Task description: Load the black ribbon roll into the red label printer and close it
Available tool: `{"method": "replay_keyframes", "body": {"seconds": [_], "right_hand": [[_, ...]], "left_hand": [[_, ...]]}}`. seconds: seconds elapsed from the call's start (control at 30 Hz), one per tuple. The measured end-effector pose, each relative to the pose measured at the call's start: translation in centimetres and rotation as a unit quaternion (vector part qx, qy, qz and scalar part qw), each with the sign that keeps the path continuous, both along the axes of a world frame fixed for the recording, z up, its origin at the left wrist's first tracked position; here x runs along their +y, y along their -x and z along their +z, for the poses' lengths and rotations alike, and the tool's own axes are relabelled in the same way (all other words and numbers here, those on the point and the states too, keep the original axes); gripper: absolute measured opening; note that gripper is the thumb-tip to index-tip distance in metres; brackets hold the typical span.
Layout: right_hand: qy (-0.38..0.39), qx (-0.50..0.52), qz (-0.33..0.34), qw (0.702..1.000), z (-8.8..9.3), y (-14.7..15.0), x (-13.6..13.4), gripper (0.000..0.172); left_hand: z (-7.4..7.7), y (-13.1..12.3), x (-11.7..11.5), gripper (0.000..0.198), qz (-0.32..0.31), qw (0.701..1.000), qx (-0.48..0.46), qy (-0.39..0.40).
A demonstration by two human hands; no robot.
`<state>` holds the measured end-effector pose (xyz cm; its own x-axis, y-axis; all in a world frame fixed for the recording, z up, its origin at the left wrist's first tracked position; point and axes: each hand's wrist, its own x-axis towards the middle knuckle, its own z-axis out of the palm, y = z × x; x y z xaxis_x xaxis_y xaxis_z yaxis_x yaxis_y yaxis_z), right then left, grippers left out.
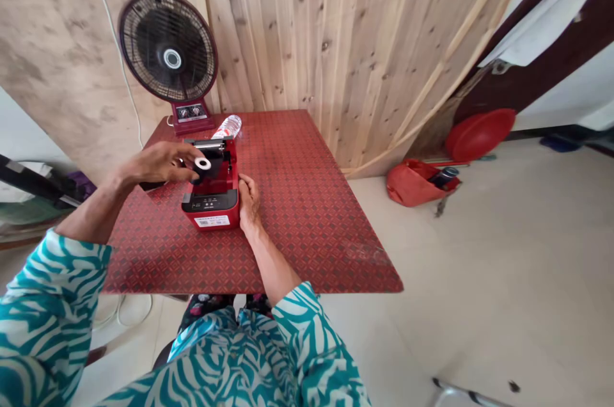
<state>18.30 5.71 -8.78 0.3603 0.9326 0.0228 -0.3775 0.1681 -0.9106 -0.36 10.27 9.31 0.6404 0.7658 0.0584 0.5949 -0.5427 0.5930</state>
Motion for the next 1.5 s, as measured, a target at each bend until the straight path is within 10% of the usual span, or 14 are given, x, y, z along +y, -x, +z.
{"method": "replay_keyframes", "body": {"seconds": [0.23,0.5,0.8,1.1,1.3,1.5], "right_hand": [[0.021,0.061,-0.004,0.998,0.6,0.1,-0.3,0.044],[0.04,0.06,-0.003,0.997,1.2,0.1,-0.4,0.044],[0.043,0.051,-0.006,0.998,1.3,0.1,-0.4,0.045],[0.034,0.052,-0.01,0.998,1.0,0.0,-0.4,0.044],[0.033,0.047,-0.013,0.998,0.7,0.0,-0.2,0.043],[0.027,0.034,-0.006,0.999,0.5,-0.1,0.0,0.04]], "left_hand": [[0.4,7.7,1.7,0.045,0.182,0.956,-0.232,0.004],[-7.3,11.1,6.7,0.044,0.28,0.89,-0.356,-0.044],[-12.5,11.7,7.4,0.034,0.322,0.939,-0.12,-0.016],[-8.6,9.7,6.5,0.049,0.261,0.949,-0.113,-0.136],[-6.6,5.3,5.8,0.049,0.101,0.945,0.23,-0.208],[-7.0,4.3,5.8,0.037,0.116,0.899,0.381,-0.182]]}}
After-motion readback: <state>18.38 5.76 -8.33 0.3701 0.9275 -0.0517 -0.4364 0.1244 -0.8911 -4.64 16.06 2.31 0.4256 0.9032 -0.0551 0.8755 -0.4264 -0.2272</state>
